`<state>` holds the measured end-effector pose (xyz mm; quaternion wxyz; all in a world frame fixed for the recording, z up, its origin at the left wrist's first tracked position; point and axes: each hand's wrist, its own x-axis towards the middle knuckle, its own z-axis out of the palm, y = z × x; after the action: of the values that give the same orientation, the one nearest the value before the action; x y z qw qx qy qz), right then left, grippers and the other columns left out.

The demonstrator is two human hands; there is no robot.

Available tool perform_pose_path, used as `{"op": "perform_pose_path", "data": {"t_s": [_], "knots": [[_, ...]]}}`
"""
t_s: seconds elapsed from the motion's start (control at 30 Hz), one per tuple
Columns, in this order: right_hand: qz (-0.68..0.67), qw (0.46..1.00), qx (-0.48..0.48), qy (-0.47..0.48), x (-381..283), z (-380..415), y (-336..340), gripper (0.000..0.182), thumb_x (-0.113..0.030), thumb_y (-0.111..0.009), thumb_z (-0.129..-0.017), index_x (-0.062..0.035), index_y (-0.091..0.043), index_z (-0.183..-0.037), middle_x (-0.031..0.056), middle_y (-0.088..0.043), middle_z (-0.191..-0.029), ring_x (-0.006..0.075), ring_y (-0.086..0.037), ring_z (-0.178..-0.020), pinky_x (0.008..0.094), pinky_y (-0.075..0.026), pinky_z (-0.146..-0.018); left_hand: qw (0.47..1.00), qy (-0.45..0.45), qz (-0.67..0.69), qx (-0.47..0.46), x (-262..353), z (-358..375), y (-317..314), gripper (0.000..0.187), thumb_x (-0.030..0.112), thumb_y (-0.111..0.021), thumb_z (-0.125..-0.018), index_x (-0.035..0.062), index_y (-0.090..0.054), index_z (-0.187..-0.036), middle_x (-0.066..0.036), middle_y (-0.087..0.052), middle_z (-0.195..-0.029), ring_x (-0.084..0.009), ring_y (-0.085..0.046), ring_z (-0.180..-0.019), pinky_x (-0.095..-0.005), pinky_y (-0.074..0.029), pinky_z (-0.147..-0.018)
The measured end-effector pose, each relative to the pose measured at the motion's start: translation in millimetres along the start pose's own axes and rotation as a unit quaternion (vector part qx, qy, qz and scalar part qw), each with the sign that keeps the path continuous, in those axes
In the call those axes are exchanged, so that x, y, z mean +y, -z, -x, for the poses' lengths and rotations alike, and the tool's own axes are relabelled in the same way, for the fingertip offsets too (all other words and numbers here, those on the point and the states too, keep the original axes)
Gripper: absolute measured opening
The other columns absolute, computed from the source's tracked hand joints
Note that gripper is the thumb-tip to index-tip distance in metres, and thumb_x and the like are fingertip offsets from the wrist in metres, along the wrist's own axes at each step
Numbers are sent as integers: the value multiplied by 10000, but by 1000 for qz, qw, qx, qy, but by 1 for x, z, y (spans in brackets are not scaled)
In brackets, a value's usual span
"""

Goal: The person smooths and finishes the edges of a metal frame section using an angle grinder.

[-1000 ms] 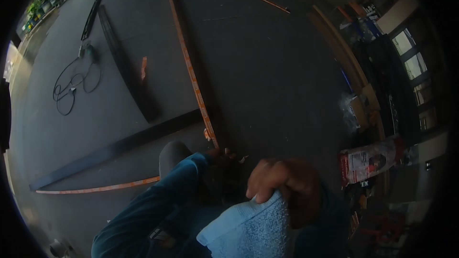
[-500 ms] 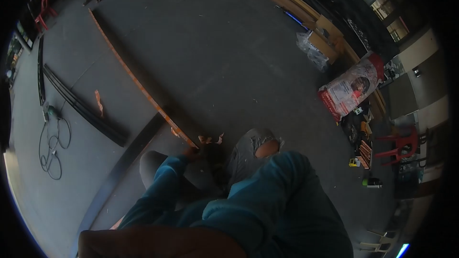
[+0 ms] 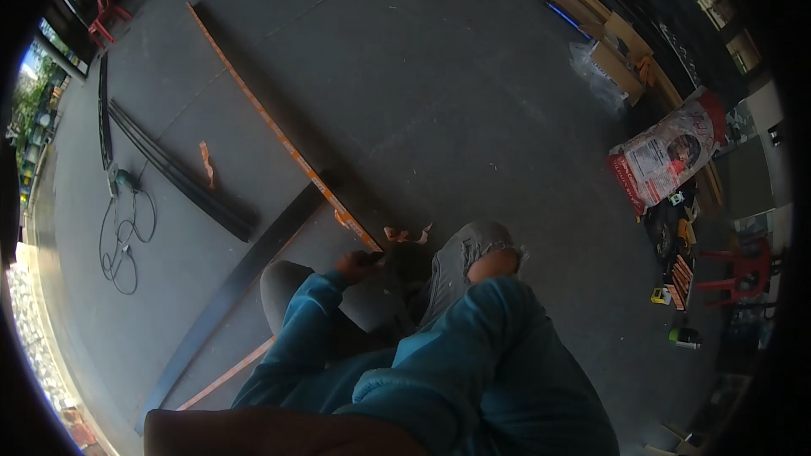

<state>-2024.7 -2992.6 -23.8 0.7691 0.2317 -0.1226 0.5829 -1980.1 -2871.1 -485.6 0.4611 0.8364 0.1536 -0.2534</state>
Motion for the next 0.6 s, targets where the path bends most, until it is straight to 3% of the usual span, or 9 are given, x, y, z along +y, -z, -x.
{"op": "perform_pose_path", "data": {"t_s": [0.03,0.17,0.23,0.33,0.43,0.53,0.6], "knots": [[11,1000,-3,0,-4,-2,-1,327,-241,-519,-939,32,-512,-1119,120,-577,-933,189,-558,-753,279,-464,-675,998,56,-14,-4,2,5,8,643,574,-695,-752,54,-674,-1129,-178,-677,-1102,-332,-649,-1020,-412,-505,-866],[84,990,-49,-105,-26,-9,1,382,-273,-519,-946,51,-502,-1148,145,-584,-986,200,-586,-811,289,-494,-709,997,58,-19,41,-6,19,13,627,567,-704,-751,27,-683,-1068,-185,-686,-1034,-333,-659,-970,-426,-505,-821],[100,982,-66,-144,-28,-13,9,396,-281,-519,-947,56,-500,-1155,151,-585,-999,202,-593,-826,291,-501,-717,997,79,4,-2,-10,22,14,649,561,-709,-750,20,-667,-1106,-198,-672,-1072,-337,-646,-1011,-421,-502,-859],[67,981,-157,-96,-17,-18,22,399,-261,-519,-955,71,-483,-1173,166,-586,-1051,207,-606,-883,291,-515,-752,995,90,-30,34,-19,22,13,668,560,-709,-752,32,-644,-1156,-201,-648,-1138,-345,-623,-1065,-417,-491,-908],[120,983,-132,-43,-10,-17,20,408,-255,-535,-954,77,-472,-1183,168,-598,-1040,200,-617,-851,282,-517,-719,994,109,-4,15,-26,21,15,683,557,-709,-754,40,-624,-1192,-203,-621,-1195,-359,-597,-1111,-416,-474,-953],[85,980,-48,-174,-23,-18,15,410,-244,-546,-954,90,-468,-1180,170,-609,-1001,174,-621,-785,270,-511,-665,994,109,-13,28,-30,21,15,678,546,-711,-758,39,-621,-1200,-207,-619,-1199,-369,-594,-1116,-421,-469,-964],[25,984,-103,-141,-15,-22,24,416,-252,-548,-958,100,-472,-1166,165,-614,-969,150,-615,-743,259,-502,-637,993,109,-17,38,-26,22,13,677,535,-708,-767,30,-615,-1209,-206,-629,-1185,-363,-601,-1108,-413,-474,-961]]}}
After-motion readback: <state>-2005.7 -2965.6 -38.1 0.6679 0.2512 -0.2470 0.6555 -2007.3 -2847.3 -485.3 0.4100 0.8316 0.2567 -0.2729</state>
